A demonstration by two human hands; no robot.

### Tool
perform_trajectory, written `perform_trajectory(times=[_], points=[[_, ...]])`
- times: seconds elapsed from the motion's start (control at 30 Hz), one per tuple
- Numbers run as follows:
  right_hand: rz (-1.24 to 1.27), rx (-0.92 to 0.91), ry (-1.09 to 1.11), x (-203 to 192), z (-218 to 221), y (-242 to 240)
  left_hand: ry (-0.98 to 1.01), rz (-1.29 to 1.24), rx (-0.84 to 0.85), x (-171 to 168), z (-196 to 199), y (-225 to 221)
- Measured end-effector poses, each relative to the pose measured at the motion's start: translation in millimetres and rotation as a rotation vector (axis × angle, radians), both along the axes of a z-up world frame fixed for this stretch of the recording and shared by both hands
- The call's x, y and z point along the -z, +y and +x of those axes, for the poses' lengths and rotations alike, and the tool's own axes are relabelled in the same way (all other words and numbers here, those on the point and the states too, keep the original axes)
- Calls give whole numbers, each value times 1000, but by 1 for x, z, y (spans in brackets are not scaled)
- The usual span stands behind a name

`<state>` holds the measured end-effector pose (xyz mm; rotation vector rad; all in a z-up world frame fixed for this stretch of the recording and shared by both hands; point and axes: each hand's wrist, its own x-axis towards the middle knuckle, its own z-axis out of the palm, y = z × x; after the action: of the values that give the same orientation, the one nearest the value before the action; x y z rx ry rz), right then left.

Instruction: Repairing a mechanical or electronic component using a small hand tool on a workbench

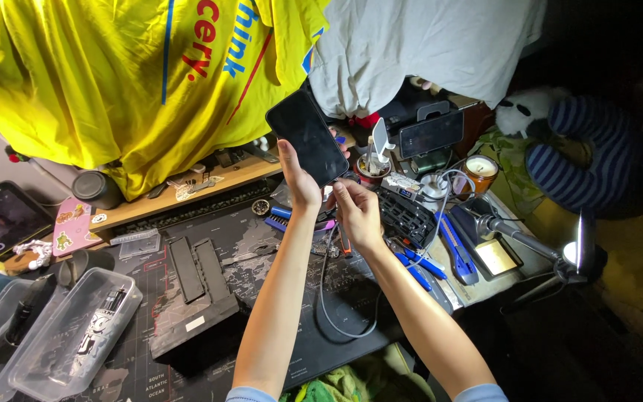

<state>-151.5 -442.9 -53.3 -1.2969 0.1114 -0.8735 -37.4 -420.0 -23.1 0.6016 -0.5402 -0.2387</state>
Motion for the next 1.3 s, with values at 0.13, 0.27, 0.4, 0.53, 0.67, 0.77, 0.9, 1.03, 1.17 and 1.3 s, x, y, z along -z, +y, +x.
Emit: perform_trajectory(times=[0.13, 0.27, 0.4, 0.53, 0.67, 0.77, 0.9, 1.03, 1.17, 1.3], points=[[50, -31, -27, -1, 0, 6, -34, -15, -100, -7, -16, -1], [54, -25, -47, 15, 7, 1, -44, -30, -25, 0, -9, -2], [7, -6, -49, 1, 1, 3, -17, -78, 59, -17, -21, 2], [-121, -38, -14, -8, -4, -2, -143, -67, 82, -20, -4, 11], [-120, -26, -90, -26, -13, 0, -250, 42, 113, -10, 9, 23], [-191, -49, -137, -32, -15, 2, -306, 58, 154, 2, 13, 20], [-218, -29, -145, -24, -10, 0, -395, 72, 171, 13, 20, 16], [-217, 60, -105, -16, -8, -14, -404, 89, 198, 10, -1, 16], [-311, 269, -152, -24, -18, -23, -577, 232, 170, 3, -3, 16], [-620, 482, -207, -19, -22, -35, -704, 337, 101, -39, -29, 38]])
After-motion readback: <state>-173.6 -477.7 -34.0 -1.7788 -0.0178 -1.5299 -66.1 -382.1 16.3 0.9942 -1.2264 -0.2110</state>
